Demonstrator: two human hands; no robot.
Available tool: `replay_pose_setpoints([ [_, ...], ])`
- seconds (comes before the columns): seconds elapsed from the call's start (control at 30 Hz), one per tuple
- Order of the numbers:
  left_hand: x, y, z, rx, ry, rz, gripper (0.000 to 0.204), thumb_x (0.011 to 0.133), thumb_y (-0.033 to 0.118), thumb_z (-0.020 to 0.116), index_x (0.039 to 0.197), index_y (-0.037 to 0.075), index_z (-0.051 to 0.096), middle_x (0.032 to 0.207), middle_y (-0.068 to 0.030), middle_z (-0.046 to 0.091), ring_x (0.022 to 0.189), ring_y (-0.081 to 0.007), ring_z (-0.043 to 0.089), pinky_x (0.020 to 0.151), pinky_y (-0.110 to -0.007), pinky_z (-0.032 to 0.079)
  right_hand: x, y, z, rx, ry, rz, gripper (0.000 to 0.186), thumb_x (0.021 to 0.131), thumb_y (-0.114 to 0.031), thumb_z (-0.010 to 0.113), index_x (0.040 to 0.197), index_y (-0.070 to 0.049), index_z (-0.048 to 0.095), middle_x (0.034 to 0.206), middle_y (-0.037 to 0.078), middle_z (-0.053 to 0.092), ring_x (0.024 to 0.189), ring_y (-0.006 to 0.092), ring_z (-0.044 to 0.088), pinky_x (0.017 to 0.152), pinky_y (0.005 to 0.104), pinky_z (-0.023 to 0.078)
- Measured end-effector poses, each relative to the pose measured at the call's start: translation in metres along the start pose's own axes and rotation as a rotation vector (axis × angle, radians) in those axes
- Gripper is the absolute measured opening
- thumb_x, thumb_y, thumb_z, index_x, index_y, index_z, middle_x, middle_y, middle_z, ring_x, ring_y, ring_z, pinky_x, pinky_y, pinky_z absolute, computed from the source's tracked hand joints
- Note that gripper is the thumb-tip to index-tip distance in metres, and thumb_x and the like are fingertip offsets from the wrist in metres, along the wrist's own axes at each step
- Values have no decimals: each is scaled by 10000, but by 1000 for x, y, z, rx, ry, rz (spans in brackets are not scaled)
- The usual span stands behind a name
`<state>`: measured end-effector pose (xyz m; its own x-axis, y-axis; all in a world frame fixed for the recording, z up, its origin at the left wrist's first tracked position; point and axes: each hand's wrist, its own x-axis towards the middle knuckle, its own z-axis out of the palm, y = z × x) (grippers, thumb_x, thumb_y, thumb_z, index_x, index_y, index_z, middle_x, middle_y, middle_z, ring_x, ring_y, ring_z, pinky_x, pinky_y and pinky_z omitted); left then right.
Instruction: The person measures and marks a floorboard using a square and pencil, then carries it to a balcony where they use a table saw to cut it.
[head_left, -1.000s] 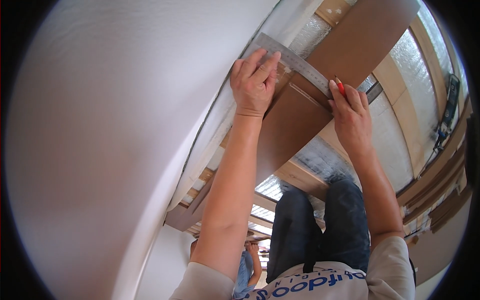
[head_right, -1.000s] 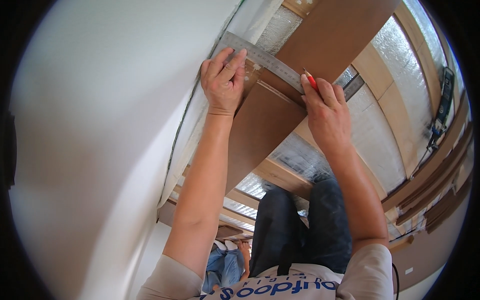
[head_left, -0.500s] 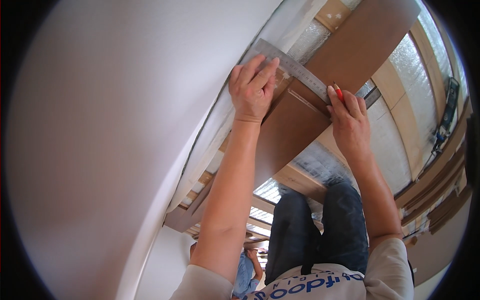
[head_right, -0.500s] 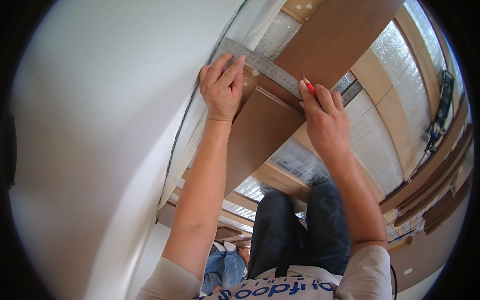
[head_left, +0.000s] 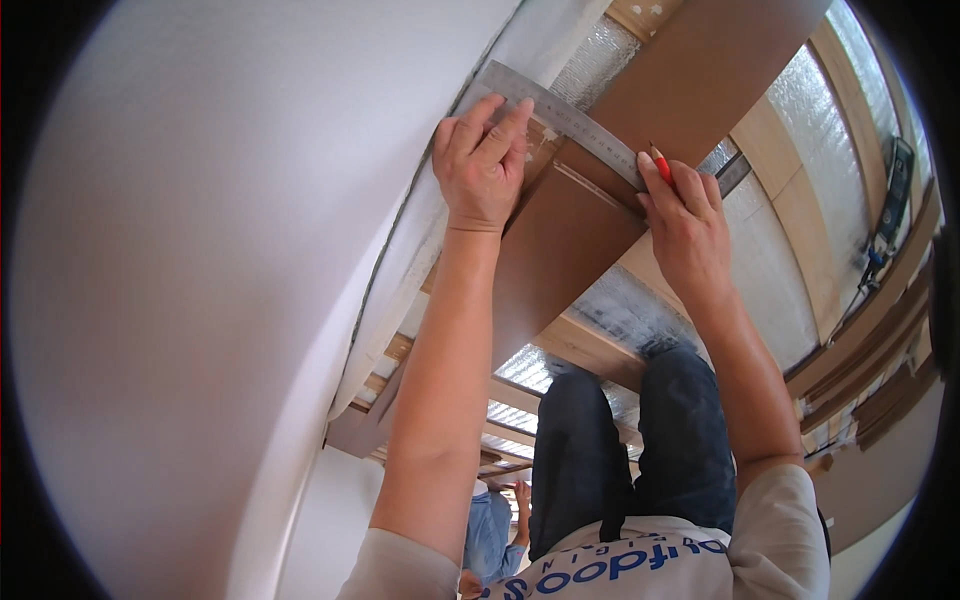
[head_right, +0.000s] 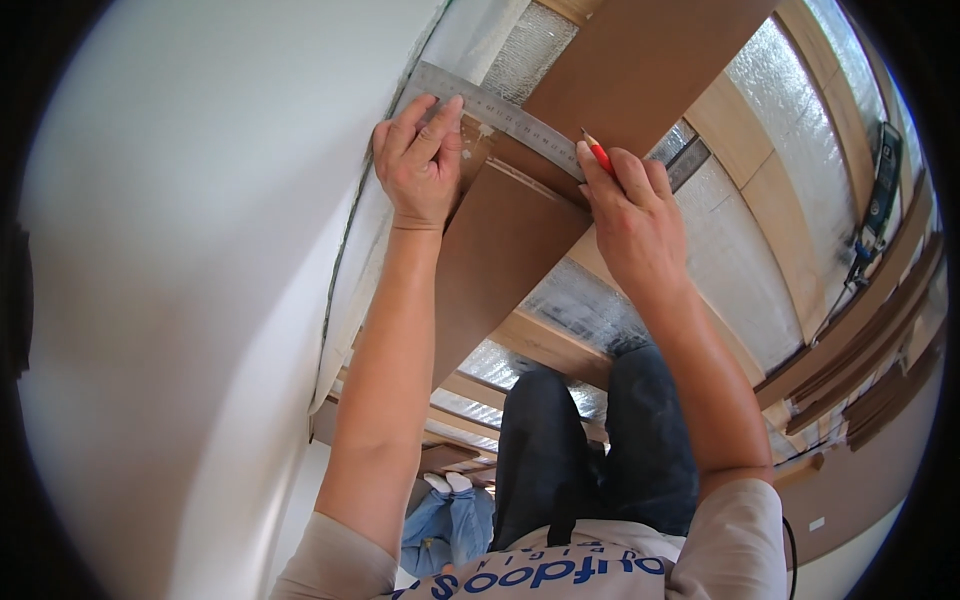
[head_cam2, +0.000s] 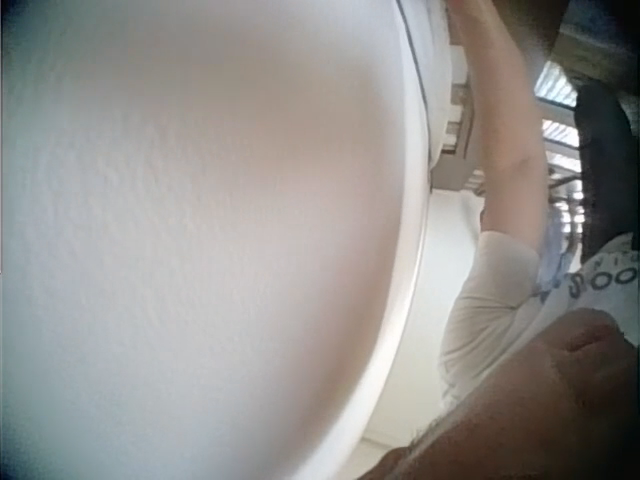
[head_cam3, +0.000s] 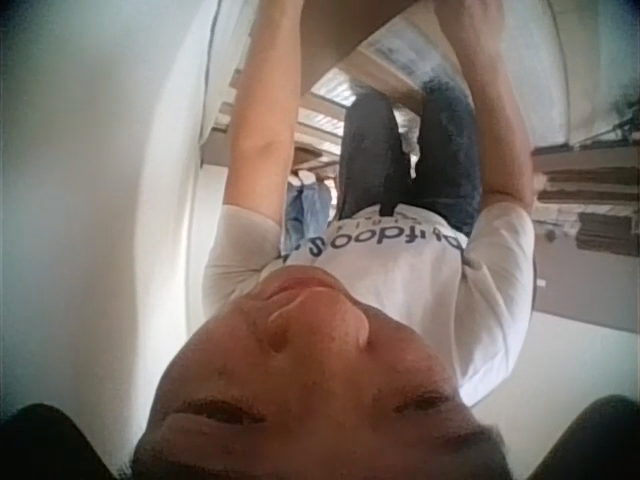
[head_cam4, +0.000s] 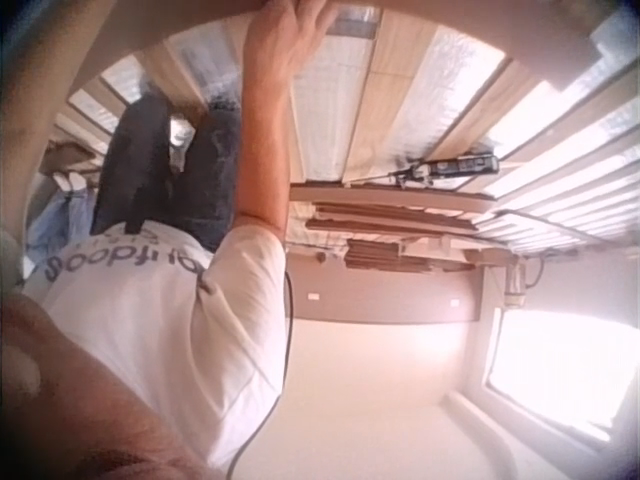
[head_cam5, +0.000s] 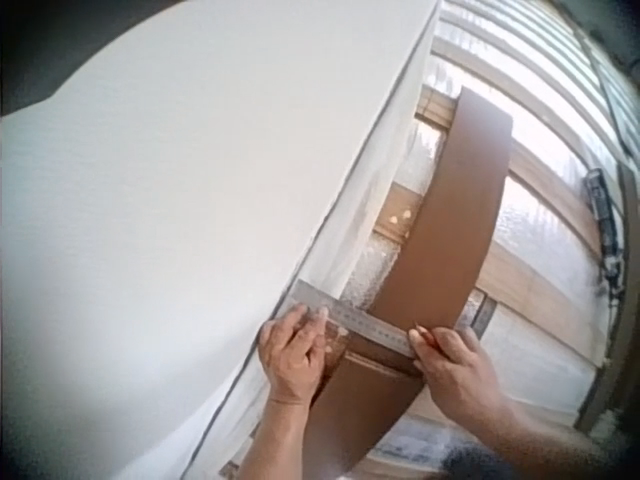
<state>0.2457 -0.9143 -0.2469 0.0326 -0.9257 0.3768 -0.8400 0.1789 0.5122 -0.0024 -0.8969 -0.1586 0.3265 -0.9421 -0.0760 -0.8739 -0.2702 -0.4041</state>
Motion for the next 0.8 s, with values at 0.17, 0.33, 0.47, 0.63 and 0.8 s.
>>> replay_pose_setpoints([
  [0.17,-3,0,0,-3,-6,-15,402,776,61,810,1120,269,817,1135,-7,731,805,-216,600,756,-343,513,-3,1,0,13,-22,15,415,882,-112,747,1294,-113,706,1134,41,635,971,254,600,870,357,535],
  [0.33,4,4,-3,-10,40,21,365,796,74,816,1107,266,819,1120,-8,737,820,-230,605,760,-340,521,-4,1,-6,30,26,-7,395,902,-125,735,1296,-113,700,1147,39,638,1020,264,601,873,359,541],
  [0.47,3,1,-6,-28,17,19,242,871,130,779,1092,223,814,1111,-35,744,876,-268,640,788,-360,538,-8,5,-1,76,-28,15,400,917,-109,714,1315,-100,680,1152,62,639,1050,290,597,905,384,534],
  [0.63,4,28,-60,-271,-144,-182,276,926,136,724,1198,155,764,1282,-99,693,1052,-298,674,929,-399,539,-33,23,-25,190,-62,163,439,899,-110,715,1331,-69,649,1111,167,627,1049,367,586,941,468,496],
  [0.8,-40,96,-110,-38,-241,60,381,874,52,707,1237,165,742,1364,-62,643,1244,-288,600,1033,-432,489,-98,39,-47,237,-151,21,507,859,-76,727,1353,-46,614,1028,166,597,993,366,585,896,463,497],
])
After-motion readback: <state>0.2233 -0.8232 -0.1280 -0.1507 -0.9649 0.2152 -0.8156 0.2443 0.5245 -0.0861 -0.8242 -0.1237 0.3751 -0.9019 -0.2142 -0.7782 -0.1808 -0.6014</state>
